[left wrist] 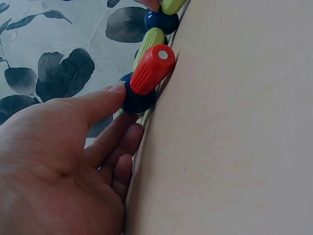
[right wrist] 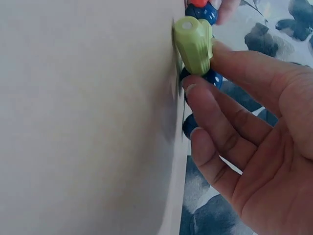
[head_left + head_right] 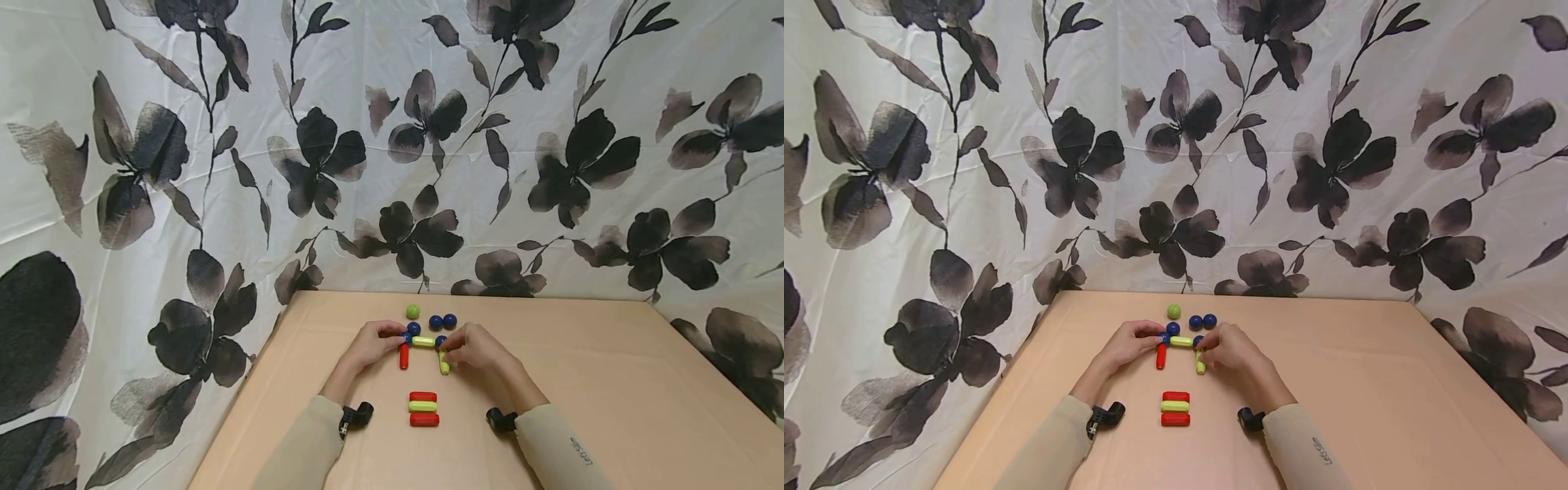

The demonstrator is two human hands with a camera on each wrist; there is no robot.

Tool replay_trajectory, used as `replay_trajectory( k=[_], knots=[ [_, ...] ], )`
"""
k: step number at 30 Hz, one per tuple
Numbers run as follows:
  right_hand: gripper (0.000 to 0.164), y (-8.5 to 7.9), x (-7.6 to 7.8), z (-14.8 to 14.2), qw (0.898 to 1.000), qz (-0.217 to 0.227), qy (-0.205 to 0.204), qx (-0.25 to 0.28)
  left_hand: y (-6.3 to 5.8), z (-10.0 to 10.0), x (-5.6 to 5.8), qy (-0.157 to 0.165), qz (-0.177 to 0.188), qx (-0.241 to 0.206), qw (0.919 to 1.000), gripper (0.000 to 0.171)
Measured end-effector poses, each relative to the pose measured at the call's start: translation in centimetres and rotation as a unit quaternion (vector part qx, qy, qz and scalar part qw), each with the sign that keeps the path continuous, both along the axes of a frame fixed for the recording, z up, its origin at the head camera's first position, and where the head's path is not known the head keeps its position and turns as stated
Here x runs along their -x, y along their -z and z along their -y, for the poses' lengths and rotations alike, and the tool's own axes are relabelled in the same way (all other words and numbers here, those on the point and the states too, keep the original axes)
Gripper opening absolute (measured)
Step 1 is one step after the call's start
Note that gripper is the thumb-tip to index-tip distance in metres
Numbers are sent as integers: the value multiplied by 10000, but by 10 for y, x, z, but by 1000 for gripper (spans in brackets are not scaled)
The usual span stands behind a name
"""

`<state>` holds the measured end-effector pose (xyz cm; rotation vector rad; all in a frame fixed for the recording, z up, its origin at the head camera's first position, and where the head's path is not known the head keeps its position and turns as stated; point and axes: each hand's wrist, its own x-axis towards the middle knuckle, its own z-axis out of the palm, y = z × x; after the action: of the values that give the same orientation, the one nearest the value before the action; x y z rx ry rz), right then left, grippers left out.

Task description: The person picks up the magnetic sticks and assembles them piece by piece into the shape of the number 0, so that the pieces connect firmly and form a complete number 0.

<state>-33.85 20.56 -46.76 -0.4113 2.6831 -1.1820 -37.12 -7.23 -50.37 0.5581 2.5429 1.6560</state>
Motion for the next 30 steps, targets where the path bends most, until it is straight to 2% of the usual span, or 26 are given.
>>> replay_trajectory(
  k=[5, 7, 13, 16, 22, 30],
  knots=[
    [11, 0, 1, -2, 9982, -81, 567, 198, 2, 1, 0, 14, -3, 51, 10000, 20],
    [13, 1, 4, -3, 9970, -145, 669, 370, 2, 1, 0, 7, 5, 52, 10000, 20],
    [23, 19, 18, -5, 9903, 31, 342, 1345, 2, 1, 1, -19, 39, 58, 10000, 19],
    [28, 31, 23, -8, 9864, 35, 210, 1629, 2, 1, 1, -16, 41, 53, 10000, 19],
    [30, 41, 25, -8, 9815, 50, 364, 1877, 1, 1, 0, -20, 72, 11, 10000, 23],
    [30, 43, 20, -8, 9795, -67, 409, 1972, -1, -2, 2, -267, 56, -84, 9996, 34]
  ],
)
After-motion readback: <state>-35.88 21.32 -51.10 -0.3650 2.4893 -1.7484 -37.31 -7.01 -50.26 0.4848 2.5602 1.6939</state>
